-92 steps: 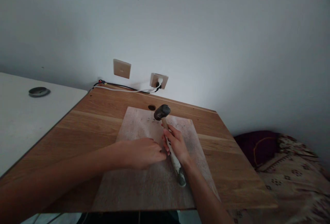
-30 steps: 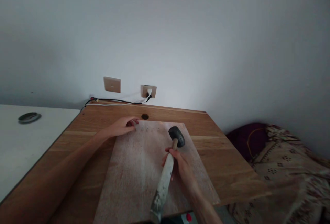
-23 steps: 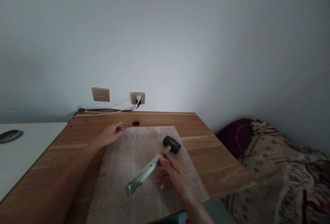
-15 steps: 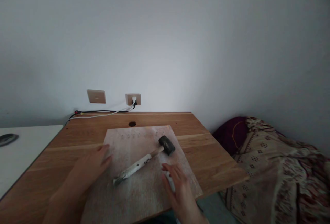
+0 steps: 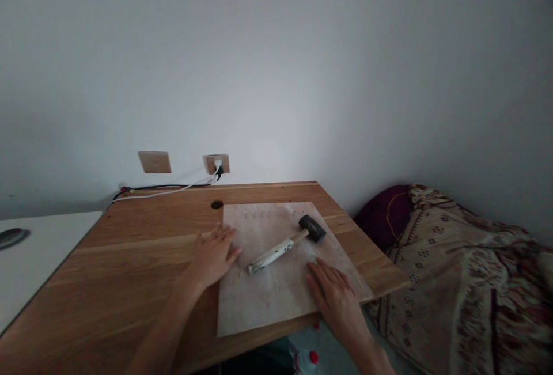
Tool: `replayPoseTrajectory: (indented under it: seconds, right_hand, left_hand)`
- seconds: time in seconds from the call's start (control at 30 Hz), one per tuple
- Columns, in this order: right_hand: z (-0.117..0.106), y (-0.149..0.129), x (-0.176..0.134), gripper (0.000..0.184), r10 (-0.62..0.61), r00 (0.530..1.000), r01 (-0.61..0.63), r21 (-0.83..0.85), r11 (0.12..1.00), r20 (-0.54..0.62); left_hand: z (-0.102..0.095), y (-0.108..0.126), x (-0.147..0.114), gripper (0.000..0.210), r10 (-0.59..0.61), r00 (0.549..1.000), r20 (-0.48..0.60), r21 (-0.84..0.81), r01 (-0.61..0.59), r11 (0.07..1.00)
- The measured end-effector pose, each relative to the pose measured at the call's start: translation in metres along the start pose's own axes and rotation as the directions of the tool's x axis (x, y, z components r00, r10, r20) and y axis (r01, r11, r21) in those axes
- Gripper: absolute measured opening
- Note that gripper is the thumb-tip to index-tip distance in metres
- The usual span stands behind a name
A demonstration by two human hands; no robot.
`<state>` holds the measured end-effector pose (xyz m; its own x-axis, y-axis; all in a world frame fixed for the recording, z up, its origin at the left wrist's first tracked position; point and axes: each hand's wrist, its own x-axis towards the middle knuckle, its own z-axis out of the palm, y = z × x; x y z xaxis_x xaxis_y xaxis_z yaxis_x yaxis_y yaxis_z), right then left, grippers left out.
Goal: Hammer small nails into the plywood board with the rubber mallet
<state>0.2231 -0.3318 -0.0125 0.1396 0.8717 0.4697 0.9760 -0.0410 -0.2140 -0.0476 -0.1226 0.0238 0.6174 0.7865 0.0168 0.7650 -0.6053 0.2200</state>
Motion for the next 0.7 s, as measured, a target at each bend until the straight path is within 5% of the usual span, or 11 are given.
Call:
replayPoseTrajectory:
  seconds: [0.1, 0.2, 0.33, 0.47, 0.7]
  right_hand:
    - [-0.005, 0.048, 0.002, 0.037, 0.047, 0.999, -0.049, -0.069, 0.996, -0.019]
    - [-0.015, 0.089, -0.006, 0.043, 0.095, 0.994, -0.1, -0.121, 0.988, -0.046]
    - [-0.03, 0.139, -0.031, 0.048, 0.212, 0.965, -0.246, -0.239, 0.939, -0.157]
    - [-0.036, 0.184, -0.045, 0.049, 0.29, 0.95, -0.312, -0.404, 0.86, -0.116]
    - [-0.032, 0.188, -0.037, 0.057, 0.264, 0.958, -0.283, -0.493, 0.823, -0.108]
  left_hand:
    - [0.009, 0.038, 0.026, 0.06, 0.105, 0.99, 0.092, -0.054, -0.1, 0.993]
    - [0.01, 0.07, 0.037, 0.062, 0.184, 0.982, 0.051, -0.114, -0.178, 0.977]
    - [0.021, 0.101, 0.019, 0.051, 0.319, 0.939, -0.129, -0.171, -0.338, 0.926]
    - [0.043, 0.123, -0.005, 0.044, 0.437, 0.879, -0.192, -0.119, -0.463, 0.879]
    - [0.053, 0.118, -0.02, 0.057, 0.381, 0.902, -0.202, -0.013, -0.391, 0.92]
